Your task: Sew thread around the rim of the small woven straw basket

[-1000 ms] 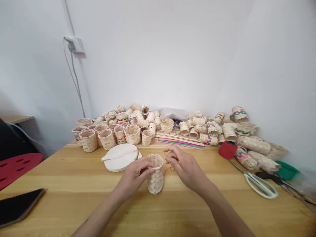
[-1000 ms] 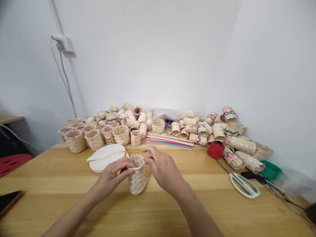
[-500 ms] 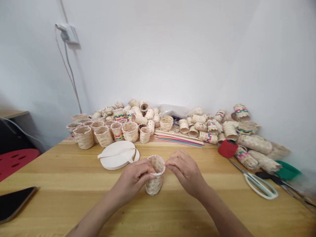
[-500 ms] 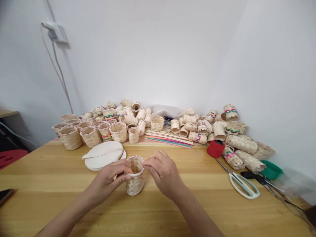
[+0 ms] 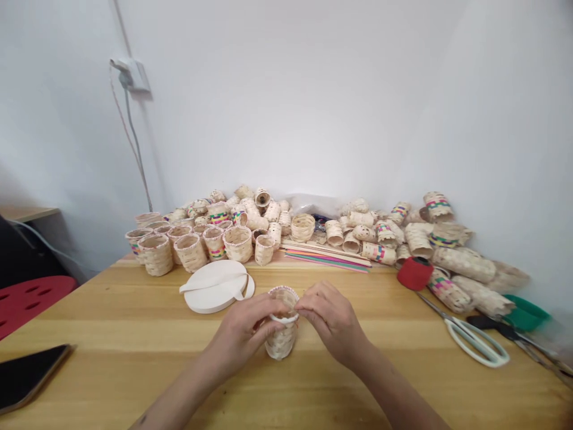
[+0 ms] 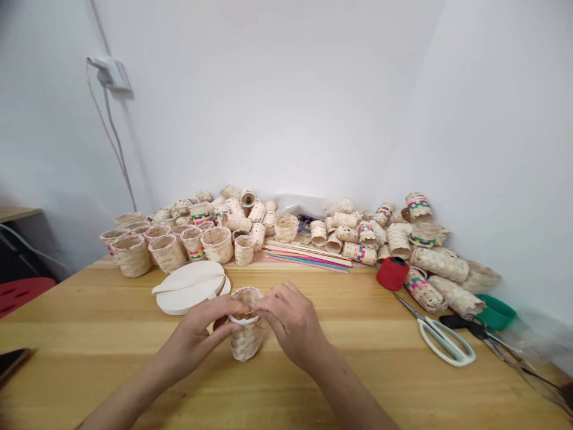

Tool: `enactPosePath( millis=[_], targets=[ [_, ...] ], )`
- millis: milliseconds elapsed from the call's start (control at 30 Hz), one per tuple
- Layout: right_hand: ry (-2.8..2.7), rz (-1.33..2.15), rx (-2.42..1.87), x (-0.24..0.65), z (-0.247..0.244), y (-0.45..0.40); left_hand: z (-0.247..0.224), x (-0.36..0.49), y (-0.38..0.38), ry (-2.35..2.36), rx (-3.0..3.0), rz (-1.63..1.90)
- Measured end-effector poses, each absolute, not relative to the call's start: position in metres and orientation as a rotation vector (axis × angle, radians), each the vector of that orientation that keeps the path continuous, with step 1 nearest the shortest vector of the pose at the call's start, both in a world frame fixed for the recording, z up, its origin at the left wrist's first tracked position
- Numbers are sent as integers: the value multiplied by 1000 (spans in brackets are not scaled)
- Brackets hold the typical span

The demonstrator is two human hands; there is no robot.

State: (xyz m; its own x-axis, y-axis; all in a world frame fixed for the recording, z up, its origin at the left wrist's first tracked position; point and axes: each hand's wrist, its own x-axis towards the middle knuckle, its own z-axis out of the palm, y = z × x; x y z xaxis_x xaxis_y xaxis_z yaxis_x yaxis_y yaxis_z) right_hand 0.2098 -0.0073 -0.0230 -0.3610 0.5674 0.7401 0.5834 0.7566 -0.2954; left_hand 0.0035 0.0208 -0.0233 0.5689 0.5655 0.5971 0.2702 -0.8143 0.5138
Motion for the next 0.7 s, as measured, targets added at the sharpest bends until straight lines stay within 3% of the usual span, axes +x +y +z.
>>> enactPosePath(
  millis=[700],
  targets=[
    [-1980, -98, -866, 215, -31, -1, -18, 3, 24, 656, 2256, 911]
  ],
)
